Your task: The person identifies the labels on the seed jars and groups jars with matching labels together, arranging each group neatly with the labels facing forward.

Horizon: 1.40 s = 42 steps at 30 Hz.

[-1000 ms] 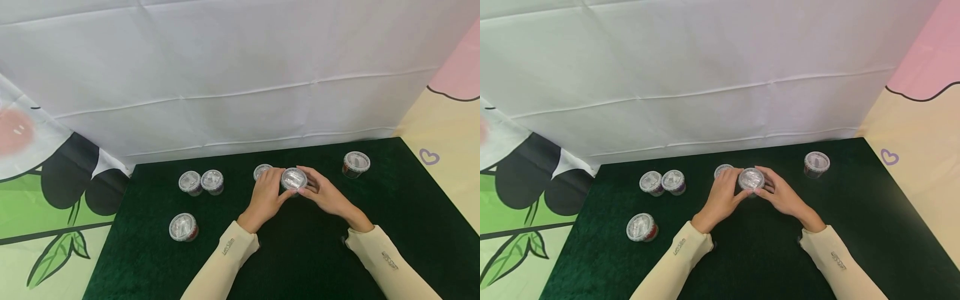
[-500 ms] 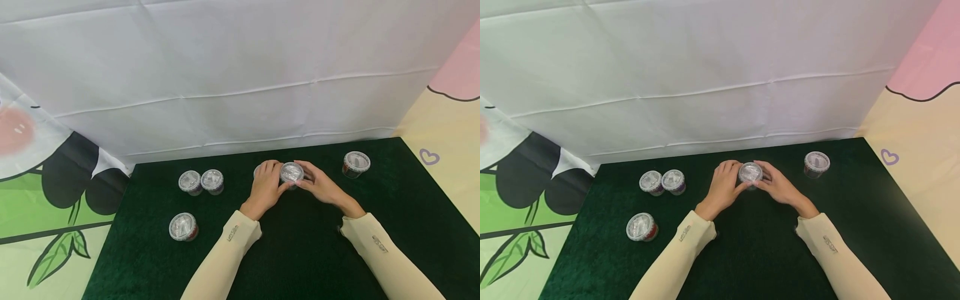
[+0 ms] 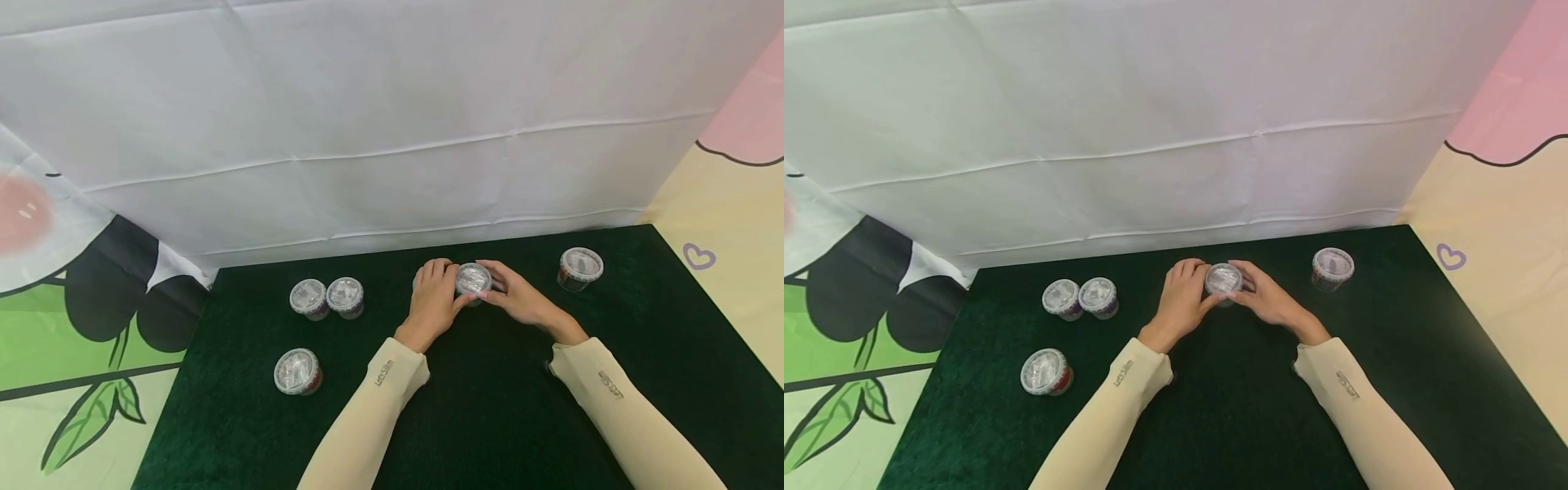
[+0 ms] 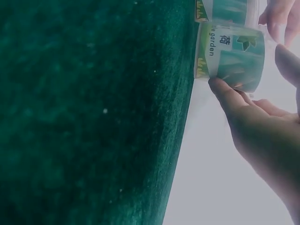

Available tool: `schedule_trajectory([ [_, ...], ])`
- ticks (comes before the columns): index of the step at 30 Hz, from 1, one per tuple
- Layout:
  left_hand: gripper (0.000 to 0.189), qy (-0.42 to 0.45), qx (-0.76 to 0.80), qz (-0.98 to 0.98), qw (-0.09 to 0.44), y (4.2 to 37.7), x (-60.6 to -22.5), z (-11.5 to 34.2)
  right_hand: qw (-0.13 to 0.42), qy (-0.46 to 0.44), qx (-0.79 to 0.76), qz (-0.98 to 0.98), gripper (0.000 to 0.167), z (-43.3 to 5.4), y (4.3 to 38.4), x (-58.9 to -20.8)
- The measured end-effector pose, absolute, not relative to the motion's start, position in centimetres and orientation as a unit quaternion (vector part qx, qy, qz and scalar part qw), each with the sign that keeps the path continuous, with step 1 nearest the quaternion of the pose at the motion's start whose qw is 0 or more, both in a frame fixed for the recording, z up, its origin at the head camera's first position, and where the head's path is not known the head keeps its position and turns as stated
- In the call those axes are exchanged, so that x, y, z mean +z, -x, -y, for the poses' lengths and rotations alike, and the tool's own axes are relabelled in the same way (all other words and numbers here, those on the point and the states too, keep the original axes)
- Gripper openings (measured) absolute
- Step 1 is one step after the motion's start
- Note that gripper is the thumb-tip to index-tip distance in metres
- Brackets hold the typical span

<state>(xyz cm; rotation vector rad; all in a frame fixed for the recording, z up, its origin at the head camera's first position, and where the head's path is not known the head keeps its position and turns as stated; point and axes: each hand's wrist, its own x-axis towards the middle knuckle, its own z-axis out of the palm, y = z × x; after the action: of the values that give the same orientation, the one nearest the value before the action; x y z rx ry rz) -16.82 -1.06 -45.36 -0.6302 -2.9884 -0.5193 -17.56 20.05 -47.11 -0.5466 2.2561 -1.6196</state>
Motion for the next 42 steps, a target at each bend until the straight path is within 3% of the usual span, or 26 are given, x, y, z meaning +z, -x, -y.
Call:
schedule_trajectory([
  [21,0.067,0.177,-0.145,0.973,0.012,16.9,-45.9,0.5,0.184,0.175,-0.551,-0.795,0.065,-19.6,18.1,-47.1],
  [33,0.065,0.207,-0.174,0.960,0.069,15.2,-45.9,0.1,0.144,0.147,-0.532,-0.822,0.066,-20.1,15.9,-46.1],
  [42,0.063,0.235,-0.192,0.951,0.055,13.5,-45.5,-1.1,0.121,0.146,-0.537,-0.822,0.062,-21.7,13.4,-46.1],
])
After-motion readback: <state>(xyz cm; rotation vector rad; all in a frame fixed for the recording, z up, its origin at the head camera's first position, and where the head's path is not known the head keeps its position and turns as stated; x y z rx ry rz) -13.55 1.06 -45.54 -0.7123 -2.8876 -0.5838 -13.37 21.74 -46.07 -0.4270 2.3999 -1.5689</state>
